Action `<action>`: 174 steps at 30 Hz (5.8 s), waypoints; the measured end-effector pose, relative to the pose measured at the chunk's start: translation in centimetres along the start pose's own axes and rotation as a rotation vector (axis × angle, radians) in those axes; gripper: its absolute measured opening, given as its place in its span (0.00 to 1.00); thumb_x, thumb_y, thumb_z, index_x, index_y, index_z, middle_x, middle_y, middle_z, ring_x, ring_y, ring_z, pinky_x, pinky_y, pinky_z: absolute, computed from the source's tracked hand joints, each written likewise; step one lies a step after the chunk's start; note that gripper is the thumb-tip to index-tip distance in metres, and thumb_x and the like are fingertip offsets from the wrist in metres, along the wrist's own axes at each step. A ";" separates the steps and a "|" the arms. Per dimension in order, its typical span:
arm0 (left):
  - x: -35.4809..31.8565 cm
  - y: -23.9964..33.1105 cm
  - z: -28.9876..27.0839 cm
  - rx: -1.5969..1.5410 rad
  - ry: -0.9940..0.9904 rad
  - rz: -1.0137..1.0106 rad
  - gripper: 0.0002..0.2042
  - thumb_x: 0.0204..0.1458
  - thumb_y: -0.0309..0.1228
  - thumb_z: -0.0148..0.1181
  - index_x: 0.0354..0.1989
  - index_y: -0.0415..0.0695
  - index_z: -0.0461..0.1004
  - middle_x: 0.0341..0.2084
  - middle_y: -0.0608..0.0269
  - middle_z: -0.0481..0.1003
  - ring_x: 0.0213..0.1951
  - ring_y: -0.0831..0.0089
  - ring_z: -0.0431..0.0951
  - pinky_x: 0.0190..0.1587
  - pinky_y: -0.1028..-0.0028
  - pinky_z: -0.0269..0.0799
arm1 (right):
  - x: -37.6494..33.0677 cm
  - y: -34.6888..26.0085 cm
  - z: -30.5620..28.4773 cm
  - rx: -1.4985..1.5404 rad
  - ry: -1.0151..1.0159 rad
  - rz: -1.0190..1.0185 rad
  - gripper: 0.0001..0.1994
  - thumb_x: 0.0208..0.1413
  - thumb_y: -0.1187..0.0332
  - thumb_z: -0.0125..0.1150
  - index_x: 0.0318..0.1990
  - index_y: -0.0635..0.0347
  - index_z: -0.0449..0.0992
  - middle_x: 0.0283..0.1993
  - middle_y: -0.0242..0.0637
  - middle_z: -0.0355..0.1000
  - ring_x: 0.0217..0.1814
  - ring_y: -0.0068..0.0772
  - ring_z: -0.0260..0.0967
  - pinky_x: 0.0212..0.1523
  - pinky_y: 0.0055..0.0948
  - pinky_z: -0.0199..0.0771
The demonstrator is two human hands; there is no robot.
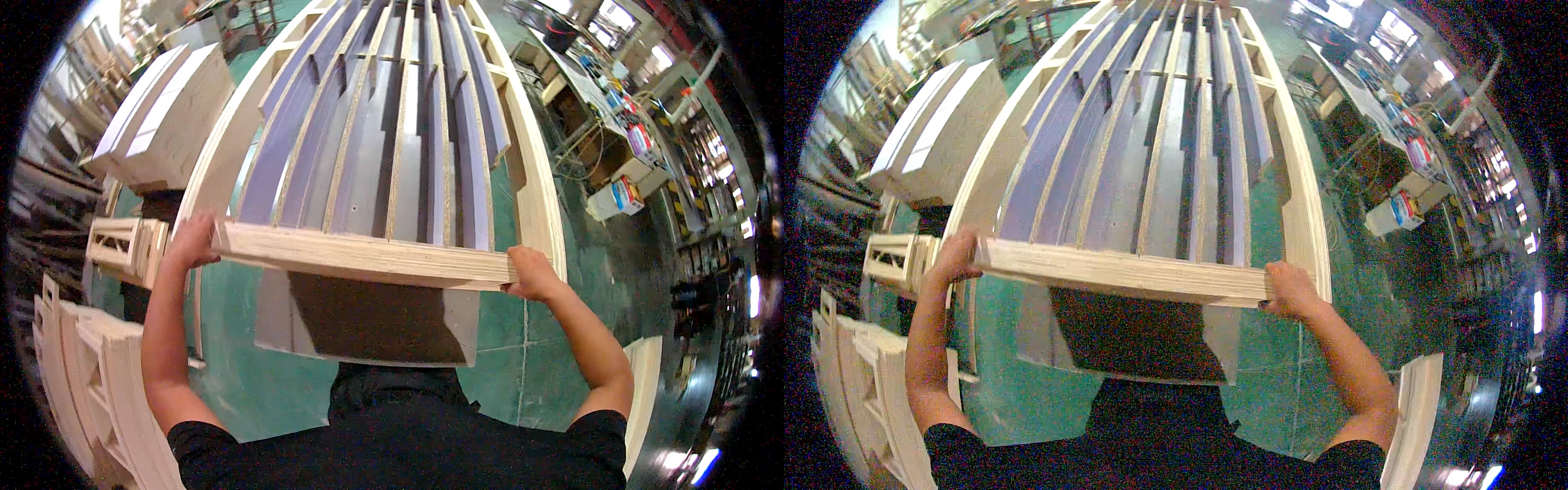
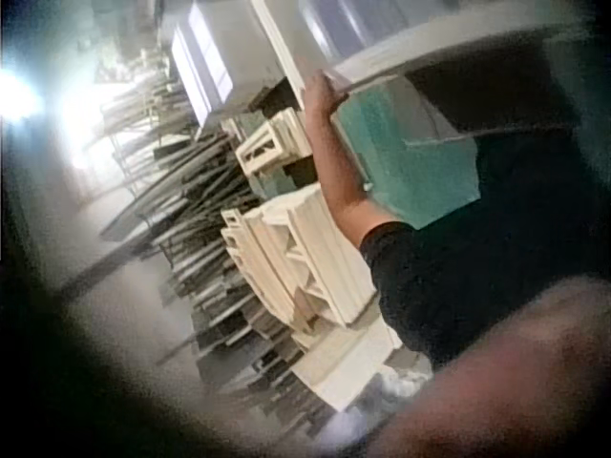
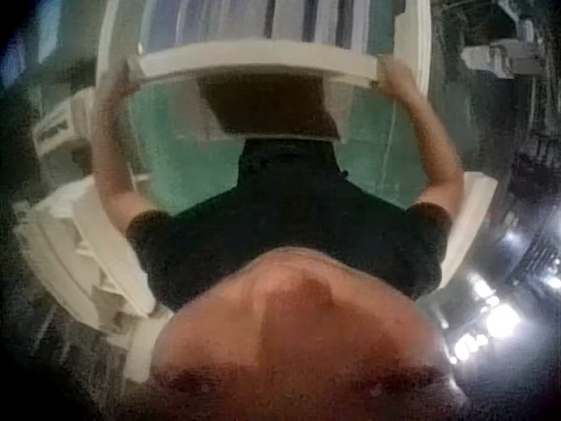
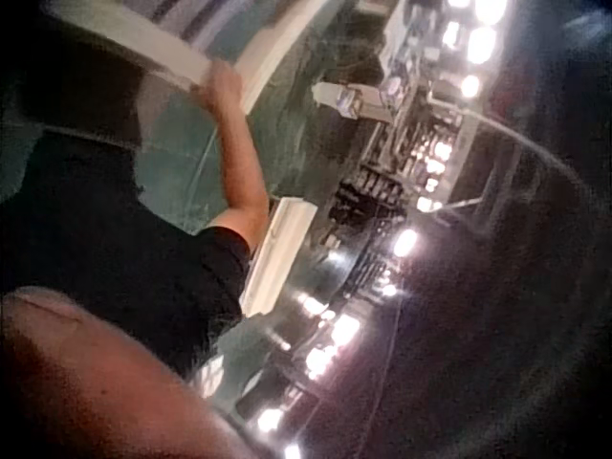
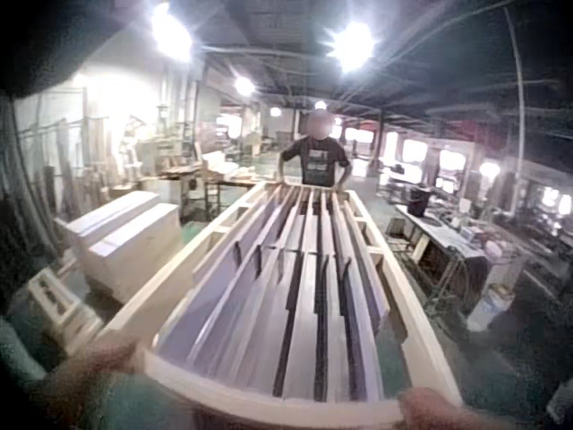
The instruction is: The person repeatedly lifts and places a large wooden frame structure onto a workbench in a workshop. They handle the frame by its edges, positioning it carefully among other wooden components and tools. The person also picks up and moves a stack of wooden planks during the sequence.
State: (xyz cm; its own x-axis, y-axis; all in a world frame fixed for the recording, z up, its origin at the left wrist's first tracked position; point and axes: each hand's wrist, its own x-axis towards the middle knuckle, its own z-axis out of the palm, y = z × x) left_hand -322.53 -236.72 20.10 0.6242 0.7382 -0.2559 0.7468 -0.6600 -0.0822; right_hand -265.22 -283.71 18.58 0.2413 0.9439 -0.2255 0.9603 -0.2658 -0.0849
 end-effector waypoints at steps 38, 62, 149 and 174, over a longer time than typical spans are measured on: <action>0.6 7.8 -4.1 -0.016 -0.127 0.286 0.33 0.31 0.40 0.84 0.43 0.43 0.68 0.40 0.50 0.77 0.49 0.47 0.76 0.54 0.55 0.72 | -4.9 6.8 -3.2 -0.037 -0.102 0.167 0.31 0.36 0.55 0.81 0.46 0.58 0.73 0.44 0.46 0.76 0.51 0.55 0.74 0.51 0.48 0.74; 9.9 43.3 -8.7 -0.058 -0.112 0.287 0.35 0.22 0.42 0.84 0.38 0.44 0.68 0.35 0.51 0.78 0.43 0.44 0.79 0.44 0.55 0.75 | -12.7 43.9 -7.2 -0.068 -0.183 0.119 0.37 0.30 0.53 0.84 0.47 0.59 0.69 0.46 0.49 0.75 0.53 0.58 0.74 0.52 0.56 0.71; 176.5 67.8 -58.2 0.036 -0.197 0.271 0.21 0.37 0.37 0.75 0.38 0.46 0.73 0.38 0.56 0.78 0.46 0.51 0.79 0.48 0.53 0.73 | 132.5 139.2 -42.6 0.029 -0.173 0.076 0.28 0.30 0.60 0.80 0.40 0.60 0.72 0.45 0.48 0.73 0.52 0.56 0.71 0.53 0.49 0.75; 245.0 55.8 -58.0 -0.031 -0.113 0.236 0.19 0.41 0.34 0.72 0.41 0.48 0.71 0.42 0.59 0.75 0.51 0.55 0.75 0.53 0.55 0.66 | 197.1 159.0 -45.1 -0.015 -0.118 0.130 0.29 0.34 0.59 0.81 0.41 0.63 0.71 0.47 0.50 0.67 0.54 0.58 0.66 0.52 0.51 0.72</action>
State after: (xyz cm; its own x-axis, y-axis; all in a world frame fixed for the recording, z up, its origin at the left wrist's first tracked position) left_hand -114.61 -84.61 8.69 0.7533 0.5431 -0.3709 0.5915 -0.8060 0.0212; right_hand -58.61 -131.06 4.42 0.3467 0.8717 -0.3463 0.9241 -0.3807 -0.0329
